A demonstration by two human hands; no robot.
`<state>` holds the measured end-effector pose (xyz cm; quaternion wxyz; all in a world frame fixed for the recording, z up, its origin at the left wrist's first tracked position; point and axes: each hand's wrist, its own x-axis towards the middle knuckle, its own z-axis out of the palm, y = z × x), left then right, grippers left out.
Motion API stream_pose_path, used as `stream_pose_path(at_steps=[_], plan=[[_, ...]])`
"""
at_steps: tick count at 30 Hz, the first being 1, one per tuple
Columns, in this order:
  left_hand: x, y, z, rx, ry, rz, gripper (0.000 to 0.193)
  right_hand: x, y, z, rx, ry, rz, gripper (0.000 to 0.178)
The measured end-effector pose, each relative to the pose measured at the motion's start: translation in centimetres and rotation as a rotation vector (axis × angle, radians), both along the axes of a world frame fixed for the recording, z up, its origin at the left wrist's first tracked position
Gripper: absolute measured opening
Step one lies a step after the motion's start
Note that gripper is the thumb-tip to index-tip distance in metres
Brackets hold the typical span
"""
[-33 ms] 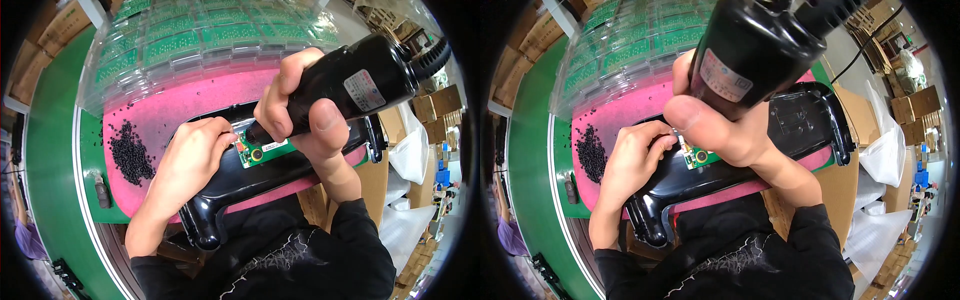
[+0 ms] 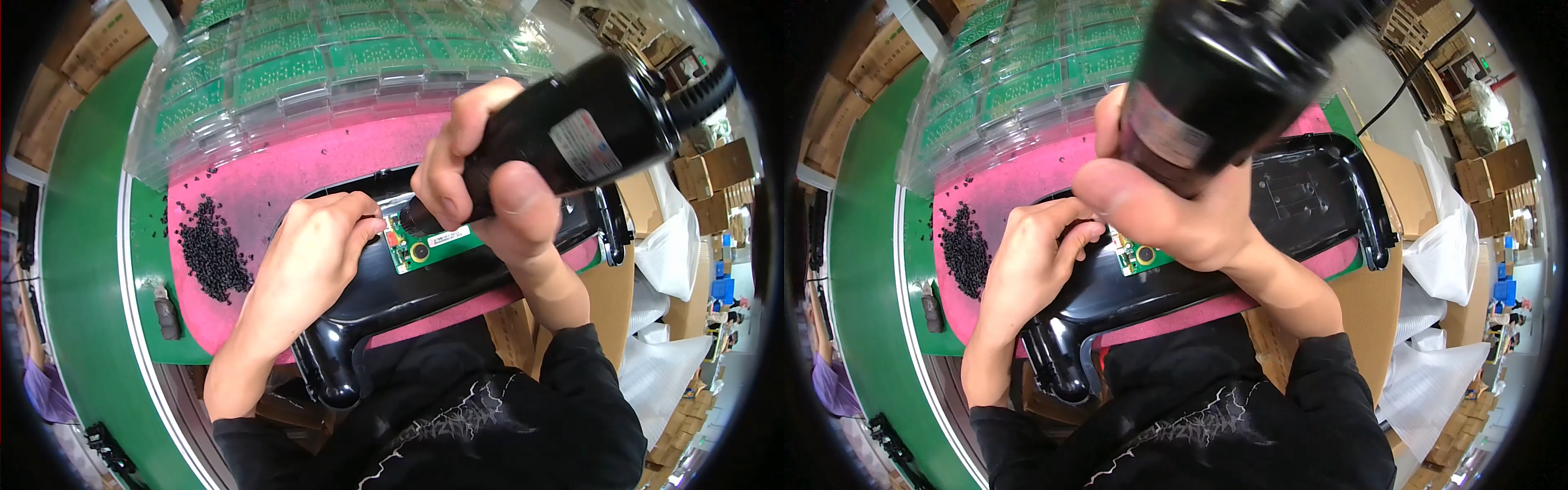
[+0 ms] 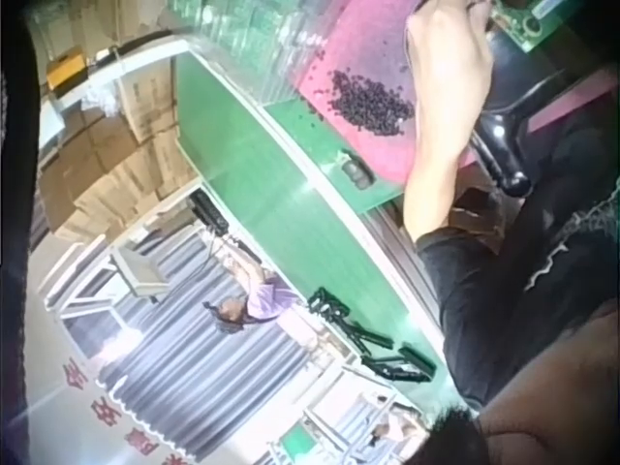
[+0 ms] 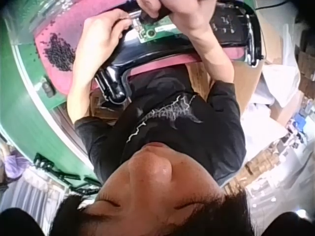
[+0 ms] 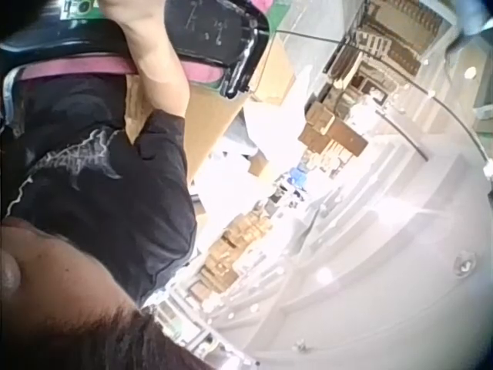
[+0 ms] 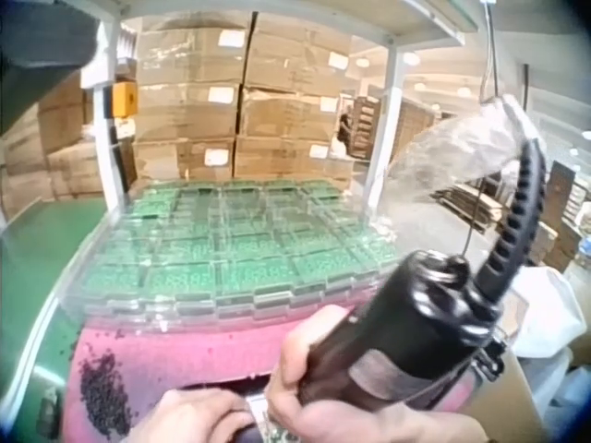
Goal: Assembling electronic components by placing a circuit board into a plastic housing and securing it with an electric screwdriver.
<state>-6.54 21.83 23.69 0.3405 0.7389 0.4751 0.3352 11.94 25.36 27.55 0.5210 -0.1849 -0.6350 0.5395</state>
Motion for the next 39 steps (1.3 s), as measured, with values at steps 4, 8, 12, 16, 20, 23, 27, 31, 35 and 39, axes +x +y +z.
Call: stream_pose_path(at_steps=[4, 8, 12, 16, 20, 23, 27, 31, 35, 39], plan=[[0.2, -0.1, 0.5, 0.023, 0.052, 0.015, 0.011, -0.7, 0.5, -0.5, 0.001, 0.010, 0.050, 0.047], [-0.1, -0.2, 1.3, 0.094, 0.128, -0.029, 0.011, -1.3, 0.6, -0.6, 0.058, -0.017, 0.042, 0.051], [-0.1, -0.1, 0.1, 0.056, 0.079, -0.024, 0.012, -0.9, 0.1, -0.6, 0.032, 0.016, -0.018, 0.051], [-0.2, -0.1, 0.3, 0.034, 0.063, -0.070, 0.014, 0.4, -0.9, 0.6, 0.033, 0.331, 0.088, 0.056], [-0.1, 0.0, 0.8, 0.033, -0.113, -0.132, 0.012, 1.9, -0.7, 1.9, 0.186, 0.359, 0.188, 0.055], [0.2, 0.1, -0.1, 0.062, -0.194, -0.115, 0.013, 2.1, -1.2, 2.1, 0.183, 0.365, 0.151, 0.052], [0.2, 0.3, 0.1, 0.042, -0.236, -0.142, 0.013, 2.5, -1.7, 2.5, 0.148, 0.426, 0.129, 0.047], [0.1, 0.3, 0.6, 0.062, -0.220, -0.199, 0.015, 2.9, -1.7, 2.3, 0.155, 0.476, 0.176, 0.048], [0.3, 0.2, 0.7, 0.020, -0.108, -0.209, 0.018, 3.3, -1.7, 2.1, 0.156, 0.451, 0.172, 0.049], [0.5, 0.5, 0.3, 0.024, 0.044, -0.147, 0.014, 2.9, -1.8, 1.8, 0.073, 0.352, 0.197, 0.056]])
